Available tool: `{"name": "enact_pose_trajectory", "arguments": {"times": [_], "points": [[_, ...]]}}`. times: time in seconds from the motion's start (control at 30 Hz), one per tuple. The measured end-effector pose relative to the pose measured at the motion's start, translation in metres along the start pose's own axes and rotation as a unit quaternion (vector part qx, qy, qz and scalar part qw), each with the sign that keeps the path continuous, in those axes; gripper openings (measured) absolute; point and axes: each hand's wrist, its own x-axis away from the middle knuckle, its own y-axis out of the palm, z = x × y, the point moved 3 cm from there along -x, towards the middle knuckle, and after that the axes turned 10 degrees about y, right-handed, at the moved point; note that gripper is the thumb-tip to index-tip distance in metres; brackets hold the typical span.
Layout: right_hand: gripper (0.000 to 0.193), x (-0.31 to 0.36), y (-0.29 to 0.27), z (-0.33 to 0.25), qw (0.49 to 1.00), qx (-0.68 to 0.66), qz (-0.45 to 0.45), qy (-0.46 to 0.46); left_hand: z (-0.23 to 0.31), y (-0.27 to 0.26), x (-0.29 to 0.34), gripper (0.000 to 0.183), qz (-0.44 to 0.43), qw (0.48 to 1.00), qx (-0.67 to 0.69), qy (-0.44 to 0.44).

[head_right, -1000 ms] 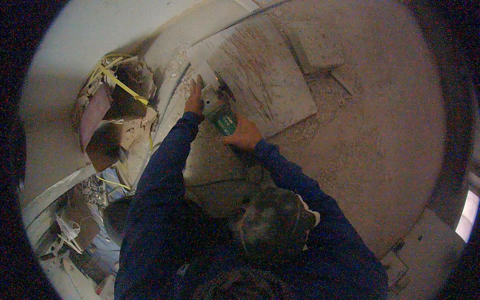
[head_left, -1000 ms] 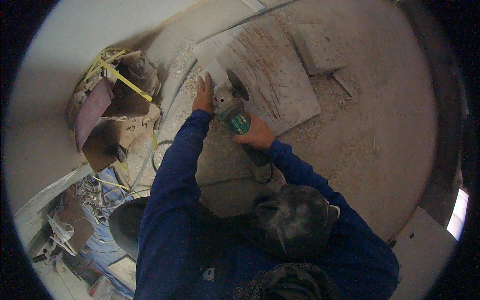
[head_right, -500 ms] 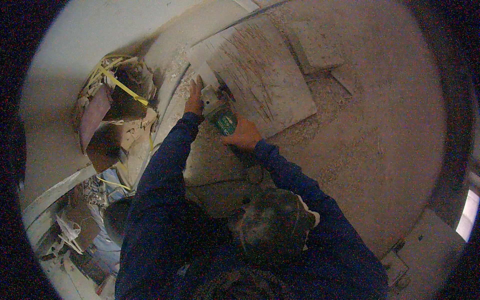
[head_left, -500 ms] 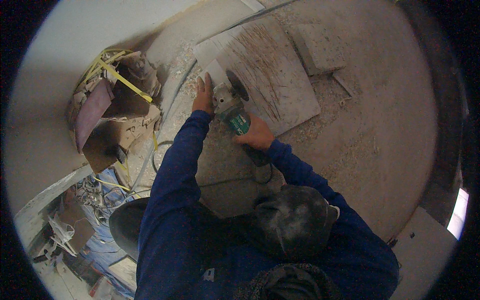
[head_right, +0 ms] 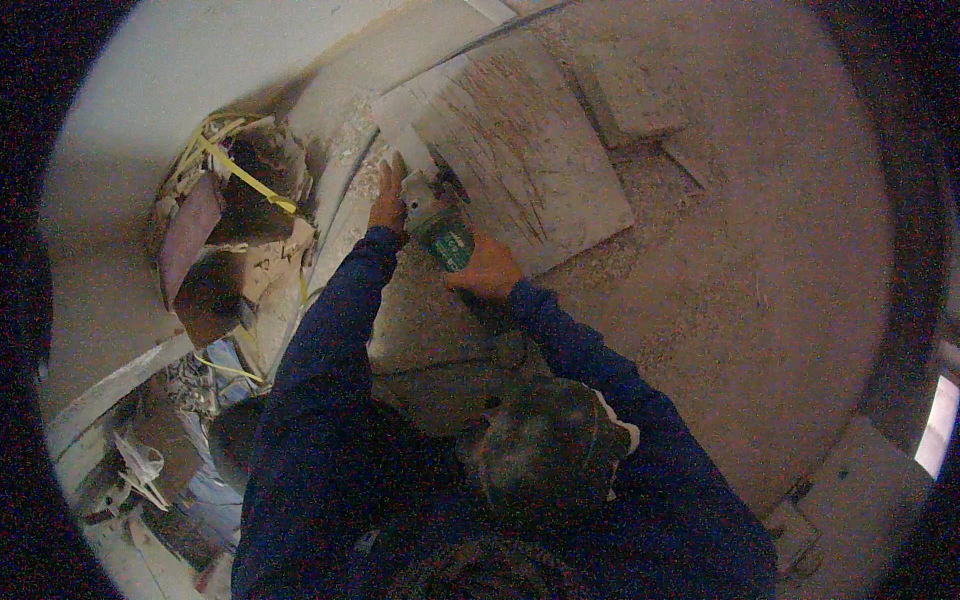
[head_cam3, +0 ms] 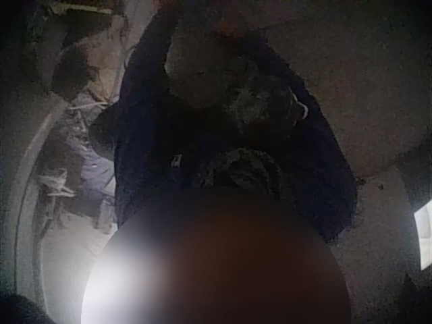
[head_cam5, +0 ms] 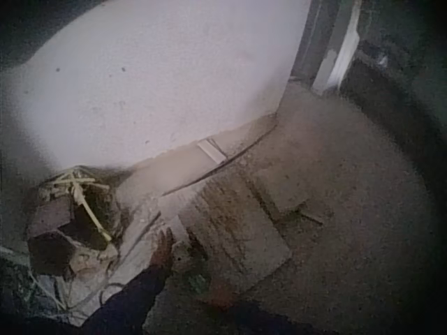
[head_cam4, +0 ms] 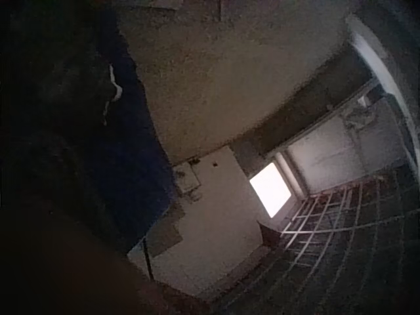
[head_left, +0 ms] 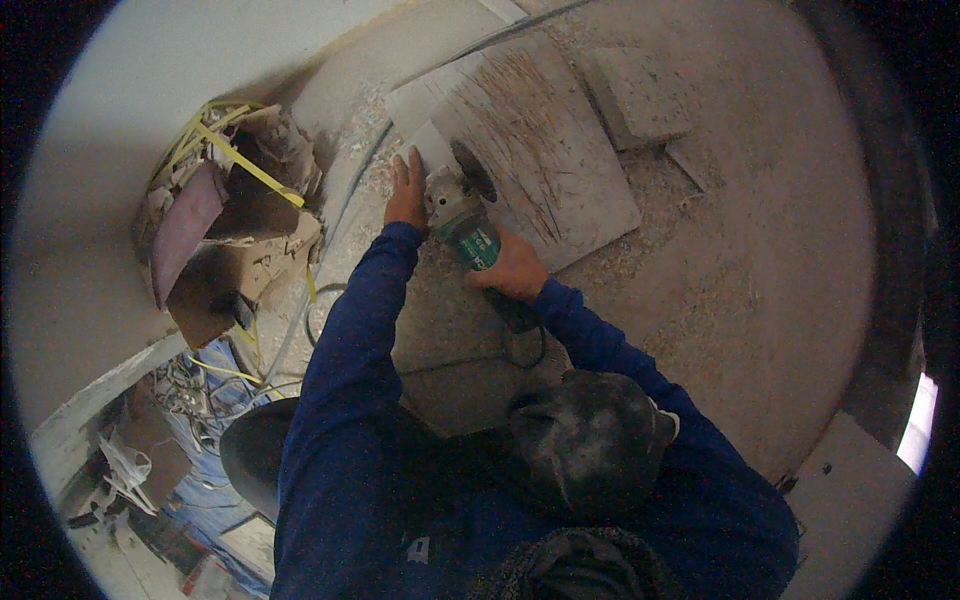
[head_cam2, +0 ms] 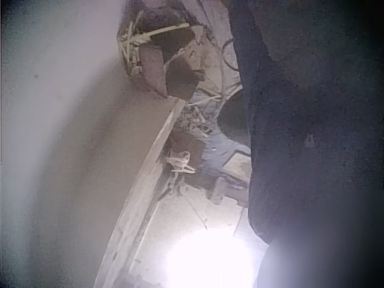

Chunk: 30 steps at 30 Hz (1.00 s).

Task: The person uses an angle grinder to smooth the edges of a white tile. They hold the tile with one hand and operate the grinder with the other, rotating the tile to grind different sides. The person briefly inspects the tile before continuing to grind another edge.

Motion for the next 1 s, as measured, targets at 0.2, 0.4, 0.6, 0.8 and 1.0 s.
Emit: {"name": "enact_pose_trajectory", "arguments": {"times": [0.2, 0.4, 0.6, 0.8, 1.0], "points": [[0.075, 0.002, -0.004, -0.003, 0.999, 0.010, -0.020, 0.024, -0.004, 0.002, -0.002, 0.102, -0.010, 1.000, 0.000, 0.013], [0.078, 0.001, -0.001, 0.001, 0.999, 0.006, -0.018, 0.046, 0.001, -0.003, -0.002, 0.106, -0.046, 0.998, -0.002, -0.035], [0.078, -0.005, 0.002, 0.007, 0.998, 0.022, -0.025, 0.049, 0.003, -0.006, -0.002, 0.102, -0.048, 0.998, -0.003, -0.038], [0.079, -0.001, 0.001, 0.004, 0.998, 0.013, -0.020, 0.056, -0.001, -0.003, -0.001, 0.101, -0.031, 0.999, -0.005, -0.027], [0.084, 0.010, -0.004, -0.002, 0.999, 0.024, -0.004, 0.034, -0.011, 0.004, -0.004, 0.101, 0.010, 0.998, -0.040, 0.041]]}}
